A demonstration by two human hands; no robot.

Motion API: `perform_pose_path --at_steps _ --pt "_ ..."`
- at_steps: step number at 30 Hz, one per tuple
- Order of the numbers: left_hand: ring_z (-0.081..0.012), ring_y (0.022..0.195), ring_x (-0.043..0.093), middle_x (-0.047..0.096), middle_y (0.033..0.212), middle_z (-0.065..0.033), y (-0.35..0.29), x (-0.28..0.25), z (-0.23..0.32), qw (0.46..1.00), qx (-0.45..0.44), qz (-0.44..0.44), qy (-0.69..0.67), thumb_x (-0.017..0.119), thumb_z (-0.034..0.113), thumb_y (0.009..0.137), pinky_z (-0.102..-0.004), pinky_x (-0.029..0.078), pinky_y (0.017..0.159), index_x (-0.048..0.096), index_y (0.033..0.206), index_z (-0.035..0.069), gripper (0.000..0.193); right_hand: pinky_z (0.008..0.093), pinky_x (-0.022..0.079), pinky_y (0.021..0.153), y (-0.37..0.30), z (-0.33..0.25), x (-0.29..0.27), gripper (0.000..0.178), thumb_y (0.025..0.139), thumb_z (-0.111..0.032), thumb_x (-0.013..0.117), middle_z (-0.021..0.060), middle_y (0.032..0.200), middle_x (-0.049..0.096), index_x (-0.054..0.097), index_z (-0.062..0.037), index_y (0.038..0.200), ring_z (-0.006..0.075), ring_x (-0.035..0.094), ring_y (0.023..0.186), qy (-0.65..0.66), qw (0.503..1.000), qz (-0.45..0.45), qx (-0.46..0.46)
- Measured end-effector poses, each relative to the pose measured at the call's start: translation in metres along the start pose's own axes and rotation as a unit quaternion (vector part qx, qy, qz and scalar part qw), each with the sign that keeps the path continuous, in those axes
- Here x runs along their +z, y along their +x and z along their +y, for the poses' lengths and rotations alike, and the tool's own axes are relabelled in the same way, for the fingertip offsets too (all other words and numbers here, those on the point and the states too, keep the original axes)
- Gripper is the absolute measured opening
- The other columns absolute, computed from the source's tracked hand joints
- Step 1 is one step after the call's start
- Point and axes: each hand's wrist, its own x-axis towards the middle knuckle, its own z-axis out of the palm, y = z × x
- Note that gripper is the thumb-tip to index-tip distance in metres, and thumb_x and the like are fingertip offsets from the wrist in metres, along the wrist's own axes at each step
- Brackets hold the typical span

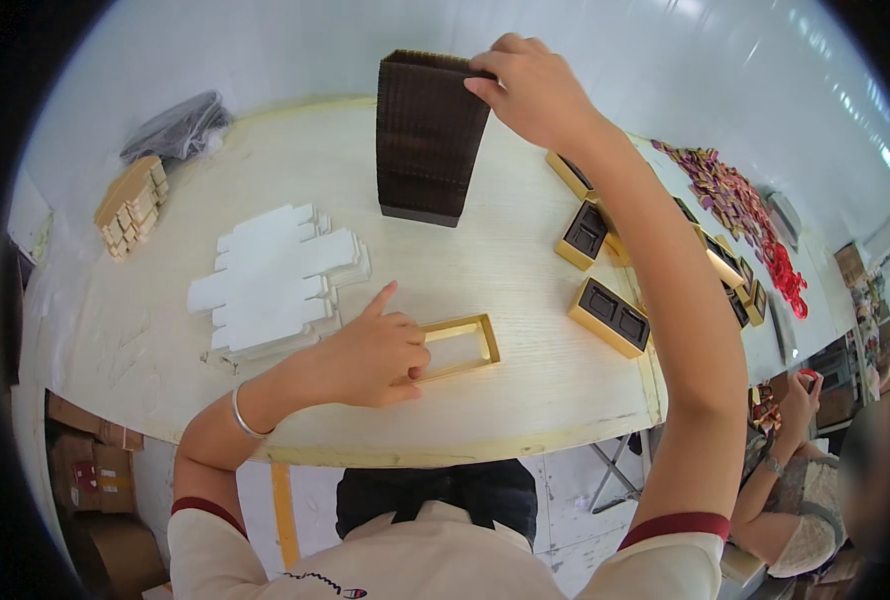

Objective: The person folds flat white cardboard pieces into small rectangular boxes and places dark rectangular inserts inside them. The finished boxes are stacked on the table.

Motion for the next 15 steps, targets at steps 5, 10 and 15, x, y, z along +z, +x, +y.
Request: perform_pose_path --at_steps 5,10,15 --pt "-0.0284 0.111 0.048 0.052 0.115 -0.0114 -0.015 0.007 -0.004 0.990 0.002 0.140 0.015 0.076 0.036 0.073 -0.0513 0.026 0.108 0.057 0.110 0.009 0.049 0.0349 0.050 0.079 0.033 0.008 0.013 0.015 0.086 -0.019 0.067 0.0082 0.090 0.066 0.071 -0.0054 0.091 0.0258 0.062 0.087 0.024 0.980 -0.169 0.102" --pt "-0.0328 0.114 0.045 0.047 0.127 -0.0174 -0.013 0.006 -0.001 0.994 -0.064 0.089 -0.012 0.077 0.036 0.071 -0.0449 0.036 0.095 0.047 0.130 0.007 0.073 0.0341 0.052 0.073 0.044 0.016 0.005 0.017 0.084 -0.016 0.066 0.0089 0.092 0.067 0.069 -0.0063 0.097 0.0215 0.065 0.082 0.069 0.966 -0.193 0.158" --pt "-0.0323 0.111 0.047 0.052 0.121 -0.0157 -0.012 0.006 -0.003 0.989 -0.105 0.105 0.002 0.076 0.033 0.072 -0.0429 0.038 0.093 0.037 0.139 0.007 0.083 0.0270 0.045 0.076 0.028 0.016 -0.011 0.014 0.093 -0.019 0.061 0.0008 0.084 0.060 0.062 -0.0043 0.093 0.0109 0.053 0.081 0.277 0.946 0.077 0.153"
